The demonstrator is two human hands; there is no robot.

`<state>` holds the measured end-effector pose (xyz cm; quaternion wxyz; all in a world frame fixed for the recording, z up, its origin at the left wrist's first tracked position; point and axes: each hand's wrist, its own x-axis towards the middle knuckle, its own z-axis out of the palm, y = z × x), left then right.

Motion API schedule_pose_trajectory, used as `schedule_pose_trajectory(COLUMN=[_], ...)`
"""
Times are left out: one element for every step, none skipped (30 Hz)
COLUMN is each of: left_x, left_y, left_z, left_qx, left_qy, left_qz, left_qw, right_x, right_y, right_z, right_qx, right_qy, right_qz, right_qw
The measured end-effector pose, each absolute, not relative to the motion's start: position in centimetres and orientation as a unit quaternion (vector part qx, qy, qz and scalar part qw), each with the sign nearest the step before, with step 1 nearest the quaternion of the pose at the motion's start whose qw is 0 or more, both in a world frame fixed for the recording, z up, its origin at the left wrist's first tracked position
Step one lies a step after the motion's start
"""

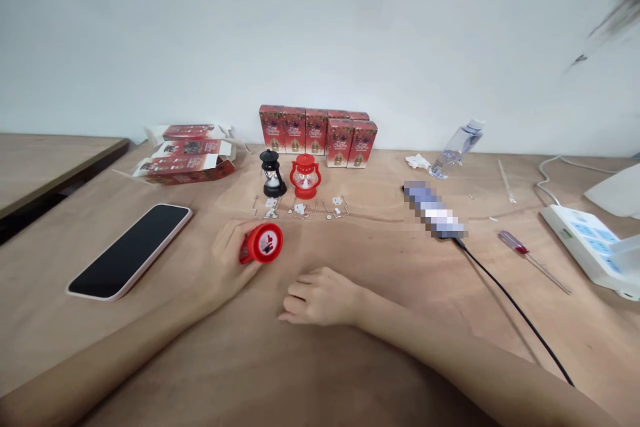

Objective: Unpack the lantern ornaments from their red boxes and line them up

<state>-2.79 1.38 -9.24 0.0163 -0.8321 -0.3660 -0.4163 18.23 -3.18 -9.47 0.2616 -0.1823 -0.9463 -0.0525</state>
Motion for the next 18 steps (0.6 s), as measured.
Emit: schedule_pose_trajectory(left_x=[-2.8,-2.8,-2.8,-2.8,-2.7,-2.7,-2.7,-2.8,-2.8,-2.8,-2.8,-2.8,-2.9,-2.9,-2.9,-2.9,-2.9,-2.9], left_y=[1.4,1.4,1.4,1.4,1.4,1.4,1.4,1.4,1.4,1.3,1.3,1.2,1.1,1.1,1.0,1.0,1.0,0.9], left_z=[-9.2,-9.2,-9.2,-9.2,-9.2,-9.2,-9.2,-9.2,-9.1,-9.1,-9.0,-8.9,-8.8,-8.7,-8.6,-8.5,-8.5,-8.4], left_qx=[-0.834,-0.834,-0.835,-0.834,-0.833,-0.831,-0.829,-0.827,-0.824,-0.823,-0.822,-0.820,-0.818,-0.815,-0.812,-0.809,-0.807,-0.806], left_qy=[-0.365,-0.363,-0.361,-0.360,-0.360,-0.360,-0.360,-0.361,-0.360,-0.356,-0.352,-0.350,-0.347,-0.346,-0.344,-0.343,-0.342,-0.340], left_qz=[-0.414,-0.414,-0.415,-0.416,-0.419,-0.423,-0.427,-0.432,-0.437,-0.442,-0.447,-0.453,-0.458,-0.464,-0.469,-0.475,-0.478,-0.481], left_qw=[0.017,0.019,0.020,0.019,0.017,0.014,0.008,0.002,-0.005,-0.011,-0.018,-0.025,-0.033,-0.040,-0.047,-0.052,-0.056,-0.058], right_x=[18.5,18.7,18.9,19.0,19.1,19.2,19.2,19.3,19.3,19.3,19.2,19.2,19.1,18.9,18.8,18.6,18.5,18.5], right_y=[-3.2,-3.3,-3.3,-3.3,-3.3,-3.3,-3.3,-3.3,-3.2,-3.2,-3.2,-3.3,-3.4,-3.5,-3.7,-4.0,-4.1,-4.2], right_z=[-9.6,-9.6,-9.7,-9.7,-9.7,-9.7,-9.7,-9.7,-9.8,-9.8,-9.8,-9.8,-9.8,-9.8,-9.8,-9.8,-9.8,-9.8], right_qx=[-0.185,-0.189,-0.192,-0.189,-0.180,-0.166,-0.151,-0.136,-0.126,-0.119,-0.115,-0.107,-0.097,-0.084,-0.069,-0.054,-0.039,-0.027], right_qy=[-0.947,-0.947,-0.947,-0.947,-0.947,-0.947,-0.947,-0.947,-0.947,-0.947,-0.949,-0.951,-0.953,-0.954,-0.956,-0.957,-0.957,-0.956], right_qz=[-0.046,-0.041,-0.041,-0.050,-0.067,-0.090,-0.113,-0.132,-0.144,-0.150,-0.151,-0.151,-0.150,-0.148,-0.147,-0.147,-0.148,-0.149], right_qw=[0.259,0.256,0.255,0.256,0.258,0.260,0.261,0.261,0.260,0.256,0.252,0.248,0.246,0.245,0.245,0.245,0.248,0.251])
